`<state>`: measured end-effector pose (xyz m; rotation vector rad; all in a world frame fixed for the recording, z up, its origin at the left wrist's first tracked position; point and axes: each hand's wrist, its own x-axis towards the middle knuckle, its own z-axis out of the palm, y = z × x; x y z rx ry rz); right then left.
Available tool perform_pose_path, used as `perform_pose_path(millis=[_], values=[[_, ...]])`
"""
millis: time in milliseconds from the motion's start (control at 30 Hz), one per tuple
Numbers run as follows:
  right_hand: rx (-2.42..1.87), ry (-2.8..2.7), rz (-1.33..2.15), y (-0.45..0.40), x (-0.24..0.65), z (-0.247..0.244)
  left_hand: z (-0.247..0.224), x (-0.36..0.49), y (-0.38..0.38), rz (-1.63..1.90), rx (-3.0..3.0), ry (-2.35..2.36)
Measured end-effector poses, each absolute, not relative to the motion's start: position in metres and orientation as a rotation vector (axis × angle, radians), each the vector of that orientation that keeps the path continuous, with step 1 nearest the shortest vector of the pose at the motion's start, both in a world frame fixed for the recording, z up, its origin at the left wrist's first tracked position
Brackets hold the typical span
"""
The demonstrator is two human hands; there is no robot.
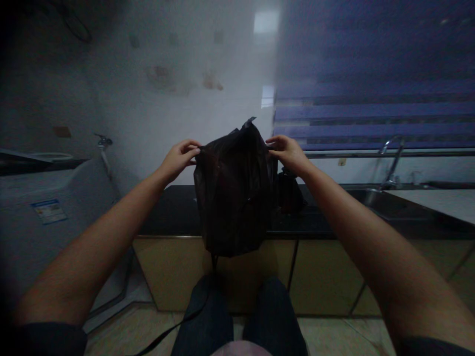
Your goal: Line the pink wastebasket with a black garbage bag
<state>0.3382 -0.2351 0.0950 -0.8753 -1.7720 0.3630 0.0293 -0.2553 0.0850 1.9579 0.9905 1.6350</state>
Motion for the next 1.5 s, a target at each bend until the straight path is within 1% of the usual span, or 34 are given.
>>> perform_pose_path(millis=[433,800,1067,1300,1400,1500], values=[[-0.954,-1.783,0.255,-0.243,0.334,0.099,0.086,0.027,-0.254,1.654,2.026,1.030],[-0.948,-1.856,0.152,-0.247,0.337,0.110,0.098,0.024,-0.260,1.682,2.167,1.085],[-0.992,-1.887,-0.008,-0.259,0.335,0.122,0.111,0.022,-0.265,1.719,2.255,1.126],[-1.085,-1.814,-0.205,-0.249,0.342,0.124,0.113,0.022,-0.270,1.710,2.246,1.103],[-1.129,-1.759,-0.169,-0.243,0.344,0.123,0.112,0.023,-0.270,1.695,2.234,1.101],[-1.121,-1.750,-0.006,-0.243,0.340,0.121,0.111,0.024,-0.269,1.681,2.230,1.104]])
